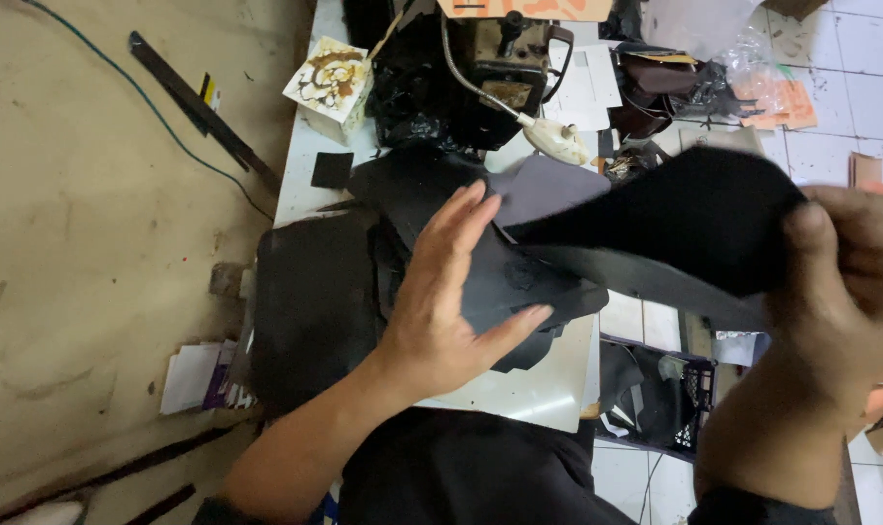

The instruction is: Peeling the protective or adhesive backing off pre-cut leather components in a workshop environment.

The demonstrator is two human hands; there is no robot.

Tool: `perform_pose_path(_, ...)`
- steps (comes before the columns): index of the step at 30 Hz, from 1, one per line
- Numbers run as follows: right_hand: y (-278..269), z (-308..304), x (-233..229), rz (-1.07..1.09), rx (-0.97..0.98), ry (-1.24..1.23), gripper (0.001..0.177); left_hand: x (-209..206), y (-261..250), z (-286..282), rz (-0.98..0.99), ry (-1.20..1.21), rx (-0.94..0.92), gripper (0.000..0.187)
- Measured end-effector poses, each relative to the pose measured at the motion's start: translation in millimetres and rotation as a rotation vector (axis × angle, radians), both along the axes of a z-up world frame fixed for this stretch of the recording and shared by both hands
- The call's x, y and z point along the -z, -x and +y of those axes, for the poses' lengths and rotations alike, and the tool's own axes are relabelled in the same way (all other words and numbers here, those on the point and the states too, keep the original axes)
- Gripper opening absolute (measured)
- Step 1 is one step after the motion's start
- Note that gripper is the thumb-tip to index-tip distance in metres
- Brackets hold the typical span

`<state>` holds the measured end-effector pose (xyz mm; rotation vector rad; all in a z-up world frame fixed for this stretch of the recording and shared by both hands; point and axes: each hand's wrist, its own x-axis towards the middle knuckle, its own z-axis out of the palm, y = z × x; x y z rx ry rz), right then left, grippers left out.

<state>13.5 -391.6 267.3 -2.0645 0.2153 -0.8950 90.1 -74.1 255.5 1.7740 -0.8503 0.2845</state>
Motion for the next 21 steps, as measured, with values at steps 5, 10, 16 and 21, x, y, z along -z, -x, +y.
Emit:
perform_pose_path(5, -45.7, 42.1, 5.5, -0.034, -0.185, -0.314, 0.012, 2.5, -0.2, -13.7, -0.221, -0.066, 0.03, 0.043)
perform_pose_path(10, -61.1, 86.8, 39.8, 0.058, -0.296, -0.318, 0.017, -19.4, 13.8, -0.1, 0.635, 0.315, 0.235, 0.115)
perform_pose_path(16, -62.4, 105.3, 41.7, -0.146, -0.258, -0.087, 0.007, 20.4, -18.3, 10.6, 0.783, 0.365, -0.078, 0.075)
perform_pose_path(21, -35.8, -46.5, 46.4, -0.275, 0.282, 0.6, 0.025, 70.2, -41.9, 20.6, 0.732, 0.454, -0.216, 0.058)
